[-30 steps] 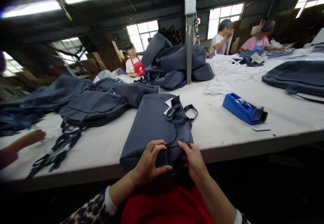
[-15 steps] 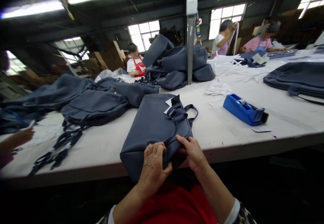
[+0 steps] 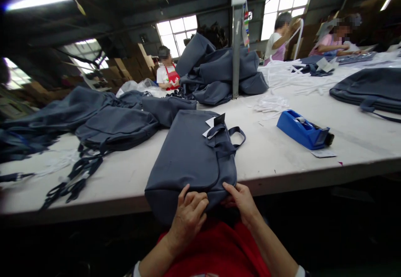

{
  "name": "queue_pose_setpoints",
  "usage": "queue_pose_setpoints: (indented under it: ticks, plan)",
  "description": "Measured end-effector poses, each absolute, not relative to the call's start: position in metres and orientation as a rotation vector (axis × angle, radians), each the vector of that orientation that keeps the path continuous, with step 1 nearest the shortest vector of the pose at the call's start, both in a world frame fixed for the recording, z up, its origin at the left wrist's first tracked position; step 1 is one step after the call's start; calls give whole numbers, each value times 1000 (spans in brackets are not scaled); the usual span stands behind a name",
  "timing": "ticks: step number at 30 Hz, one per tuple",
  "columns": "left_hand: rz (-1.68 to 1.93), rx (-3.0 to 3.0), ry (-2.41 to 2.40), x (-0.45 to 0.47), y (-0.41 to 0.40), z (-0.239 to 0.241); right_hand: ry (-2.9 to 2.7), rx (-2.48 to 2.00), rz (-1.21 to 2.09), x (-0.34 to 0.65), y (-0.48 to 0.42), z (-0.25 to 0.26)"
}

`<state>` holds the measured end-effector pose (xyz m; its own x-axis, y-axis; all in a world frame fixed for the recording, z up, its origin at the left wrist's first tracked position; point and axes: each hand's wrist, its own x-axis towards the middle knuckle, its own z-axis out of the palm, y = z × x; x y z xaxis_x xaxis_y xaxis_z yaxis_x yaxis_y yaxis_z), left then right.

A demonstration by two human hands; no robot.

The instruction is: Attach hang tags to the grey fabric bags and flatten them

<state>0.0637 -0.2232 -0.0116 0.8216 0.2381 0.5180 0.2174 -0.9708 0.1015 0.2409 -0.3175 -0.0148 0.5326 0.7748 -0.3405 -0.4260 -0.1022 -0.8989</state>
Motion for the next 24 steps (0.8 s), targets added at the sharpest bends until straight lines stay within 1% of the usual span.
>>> queue_pose_setpoints:
  ticks: [6, 9, 12, 13, 15, 17, 19, 21, 24]
  plan:
    - [664, 3012, 237, 58, -221, -18, -399, -1520, 924, 247, -322, -29]
    - [527, 2986, 208, 55, -220, -3, -364, -1547, 1017, 252, -324, -38]
    - [513, 2990, 283, 53, -212, 24, -311, -1322, 1252, 252, -321, -46]
    - [529, 3017, 361, 52, -206, 30, -283, -1216, 1285, 250, -319, -48]
    - [535, 3087, 587, 50, -194, 37, -234, -1069, 1238, 245, -314, -49]
    - [436, 3120, 810, 46, -182, 36, -207, -1025, 1142, 238, -308, -44]
    - [280, 3089, 927, 38, -171, 32, -221, -1029, 1078, 232, -302, -34]
    - [148, 3023, 918, 31, -162, 37, -253, -1044, 1054, 231, -299, -22]
    - [44, 2886, 754, 27, -145, 61, -262, -1103, 1050, 244, -301, -11]
